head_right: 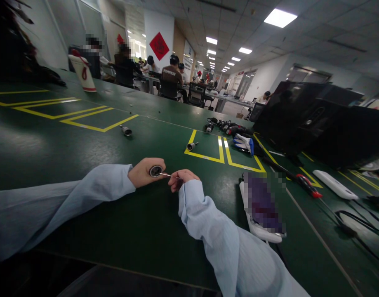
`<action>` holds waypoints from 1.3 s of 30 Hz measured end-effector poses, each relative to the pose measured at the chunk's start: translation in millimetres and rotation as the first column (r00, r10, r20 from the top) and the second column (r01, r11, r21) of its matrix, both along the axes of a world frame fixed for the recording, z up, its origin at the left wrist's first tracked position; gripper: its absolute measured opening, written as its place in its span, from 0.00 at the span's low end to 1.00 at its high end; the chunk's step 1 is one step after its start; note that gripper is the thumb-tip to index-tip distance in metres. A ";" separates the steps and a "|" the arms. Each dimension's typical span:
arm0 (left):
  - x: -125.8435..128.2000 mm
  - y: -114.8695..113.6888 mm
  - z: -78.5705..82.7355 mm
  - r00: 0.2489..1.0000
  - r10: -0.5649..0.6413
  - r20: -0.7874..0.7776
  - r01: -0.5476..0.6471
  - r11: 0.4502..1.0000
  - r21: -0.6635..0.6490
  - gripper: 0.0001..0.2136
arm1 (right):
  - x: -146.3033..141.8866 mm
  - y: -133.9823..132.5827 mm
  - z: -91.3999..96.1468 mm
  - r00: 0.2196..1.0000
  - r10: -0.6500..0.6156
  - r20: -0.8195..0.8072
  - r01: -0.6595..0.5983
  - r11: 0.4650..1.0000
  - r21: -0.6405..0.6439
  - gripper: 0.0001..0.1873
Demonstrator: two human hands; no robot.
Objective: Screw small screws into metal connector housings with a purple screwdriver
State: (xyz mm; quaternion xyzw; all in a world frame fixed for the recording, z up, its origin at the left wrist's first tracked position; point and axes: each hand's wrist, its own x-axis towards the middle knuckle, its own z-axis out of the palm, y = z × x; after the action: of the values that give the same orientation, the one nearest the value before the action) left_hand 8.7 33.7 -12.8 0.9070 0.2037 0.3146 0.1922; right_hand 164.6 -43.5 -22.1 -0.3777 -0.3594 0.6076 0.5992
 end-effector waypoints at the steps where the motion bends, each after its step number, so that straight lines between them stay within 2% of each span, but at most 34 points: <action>1: 0.1 -0.5 0.6 1.000 -0.002 0.008 0.002 1.000 -0.016 0.10 | 0.3 0.4 0.0 1.000 0.008 -0.027 -0.008 1.000 -0.005 0.05; 3: 0.5 -1.1 1.2 1.000 -0.007 0.016 0.007 0.999 -0.032 0.11 | -0.3 -0.6 1.1 0.999 0.000 -0.033 0.000 1.000 -0.006 0.04; 5: 0.7 -0.8 0.6 1.000 -0.008 0.009 0.008 1.000 -0.023 0.10 | -1.9 -3.3 3.1 0.999 -0.041 0.031 0.041 0.999 0.009 0.05; 10: 0.9 1.8 -3.5 0.999 0.017 -0.051 -0.013 0.998 0.065 0.07 | -6.1 -9.6 6.0 0.964 -0.177 0.200 0.154 0.980 0.126 0.06; 12: 0.9 2.2 -4.2 0.998 0.016 -0.062 -0.010 0.996 0.092 0.07 | -6.0 -8.9 5.1 0.968 -0.161 0.195 0.139 0.983 0.121 0.06; 17: 0.2 1.5 -2.8 0.999 -0.024 -0.024 0.026 0.998 0.064 0.09 | -1.5 -1.1 0.6 1.000 0.024 -0.002 -0.024 1.000 -0.012 0.05; 19: 0.0 1.1 -1.8 0.999 -0.043 -0.011 0.043 0.998 0.038 0.09 | 0.3 0.5 0.1 0.997 0.061 -0.036 -0.062 0.997 -0.034 0.05; 22: 0.3 0.2 -0.1 0.999 -0.050 0.013 0.050 0.999 -0.004 0.09 | 2.0 -1.8 2.5 0.999 0.042 0.004 -0.042 0.999 0.015 0.05; 25: 0.7 -0.7 0.4 0.998 -0.061 0.019 0.062 0.998 -0.032 0.08 | 1.1 -7.7 7.1 0.992 -0.043 0.115 0.027 0.990 0.139 0.06; 28: 0.7 -0.6 -1.3 0.998 -0.070 0.007 0.070 0.997 -0.040 0.08 | -2.6 -13.4 10.1 0.952 -0.166 0.258 0.100 0.963 0.251 0.07; 31: 0.2 0.3 -3.5 0.998 -0.070 -0.012 0.069 0.997 -0.037 0.09 | -6.9 -17.1 9.8 0.865 -0.292 0.407 0.138 0.920 0.368 0.09; 36: -0.3 1.4 -4.4 0.994 -0.092 -0.056 0.091 0.996 -0.012 0.11 | -10.5 -20.7 9.3 0.602 -0.468 0.648 0.052 0.832 0.553 0.10; 37: -0.4 1.5 -4.4 0.993 -0.094 -0.068 0.094 0.996 -0.005 0.11 | -10.6 -20.7 10.0 0.585 -0.470 0.661 0.045 0.832 0.552 0.11; 39: -0.7 1.4 -4.4 0.992 -0.094 -0.087 0.095 0.995 0.006 0.11 | -10.3 -19.6 12.1 0.650 -0.418 0.634 0.080 0.868 0.490 0.10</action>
State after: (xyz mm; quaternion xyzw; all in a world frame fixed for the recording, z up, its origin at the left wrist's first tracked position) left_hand 8.0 35.1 -17.2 0.9293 0.1670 0.2667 0.1932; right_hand 154.4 -63.2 -9.9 -0.4947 -0.6300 0.2261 0.5542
